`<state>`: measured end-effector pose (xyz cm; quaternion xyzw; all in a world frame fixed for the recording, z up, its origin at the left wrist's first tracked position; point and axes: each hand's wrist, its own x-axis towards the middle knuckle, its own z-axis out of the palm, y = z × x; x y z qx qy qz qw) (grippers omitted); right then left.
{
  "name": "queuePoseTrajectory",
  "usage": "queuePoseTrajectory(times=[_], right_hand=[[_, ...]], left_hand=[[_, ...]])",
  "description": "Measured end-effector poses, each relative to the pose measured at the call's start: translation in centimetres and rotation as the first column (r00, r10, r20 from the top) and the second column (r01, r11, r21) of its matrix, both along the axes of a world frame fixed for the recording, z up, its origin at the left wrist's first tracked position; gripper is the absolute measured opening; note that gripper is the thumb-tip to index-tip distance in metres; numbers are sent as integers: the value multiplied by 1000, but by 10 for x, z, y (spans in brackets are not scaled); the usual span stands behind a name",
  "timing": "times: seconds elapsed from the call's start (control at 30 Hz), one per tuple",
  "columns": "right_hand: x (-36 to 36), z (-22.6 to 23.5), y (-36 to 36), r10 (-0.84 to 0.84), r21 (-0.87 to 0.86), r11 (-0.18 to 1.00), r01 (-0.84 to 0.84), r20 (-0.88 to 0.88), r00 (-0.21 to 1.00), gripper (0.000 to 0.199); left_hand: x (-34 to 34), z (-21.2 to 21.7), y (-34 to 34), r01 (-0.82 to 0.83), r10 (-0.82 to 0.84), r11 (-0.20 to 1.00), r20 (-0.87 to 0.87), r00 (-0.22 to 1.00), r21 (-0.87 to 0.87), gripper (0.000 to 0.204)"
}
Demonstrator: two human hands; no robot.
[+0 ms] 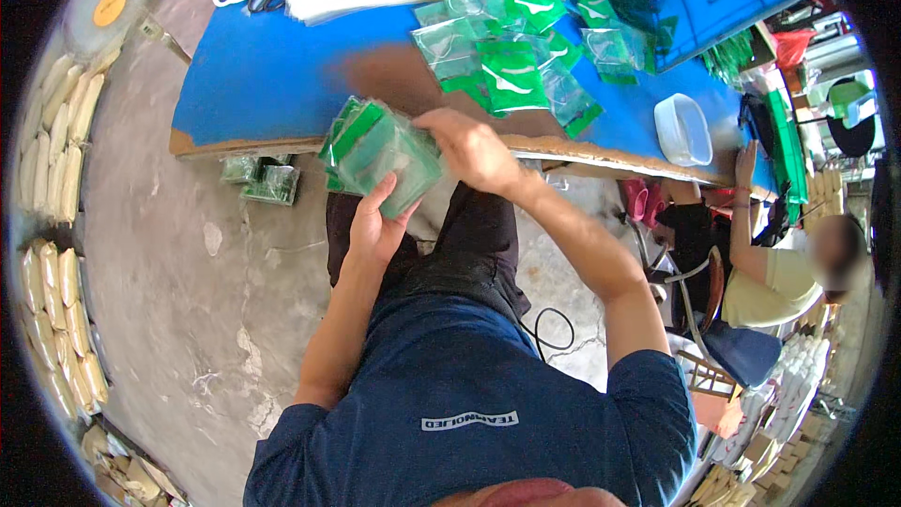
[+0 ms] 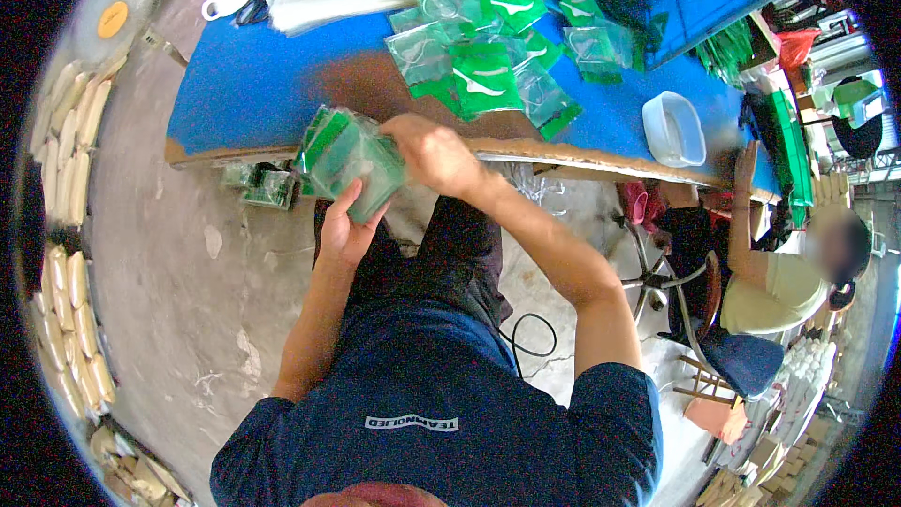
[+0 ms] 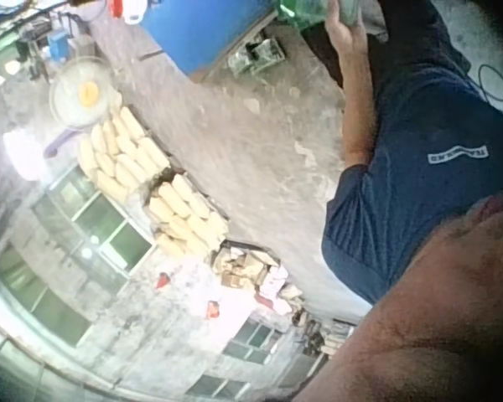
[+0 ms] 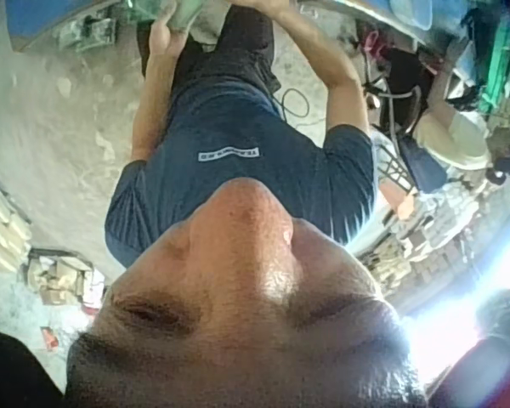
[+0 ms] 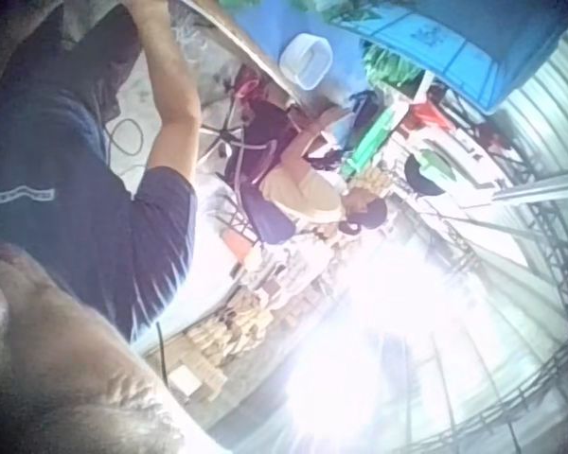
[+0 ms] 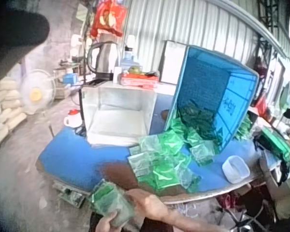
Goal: Sorting and bagging green plastic sheets or components into clear plastic bags.
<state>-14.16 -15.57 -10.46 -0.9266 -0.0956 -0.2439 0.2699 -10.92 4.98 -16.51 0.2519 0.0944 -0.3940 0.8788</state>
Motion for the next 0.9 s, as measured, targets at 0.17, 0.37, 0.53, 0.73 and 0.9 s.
queuePoseTrajectory(times=[0.17, 0.37, 0.53, 0.73, 0.9], right_hand=[[-29, 5, -35, -554, -371, 765, 526, 37, 832, 59], [-71, -23, -20, -258, -108, 959, 260, 35, 966, 34], [-51, 8, 38, -33, 875, 324, 359, -369, 929, 31], [-37, 8, -64, -485, -236, 864, 445, -150, 862, 66], [-38, 11, -21, -203, -331, 937, 116, -243, 948, 78]], left_hand=[[-2, -26, 20, 94, -100, 993, -75, 992, -76, 46], [-8, -10, 28, 237, -213, 955, 146, 966, -177, 62], [-3, -12, 8, 171, -161, 984, 166, 973, -46, 62], [8, -34, 32, 103, -96, 994, 148, 984, -38, 56], [2, -30, 48, 112, -96, 980, 98, 991, -166, 66]])
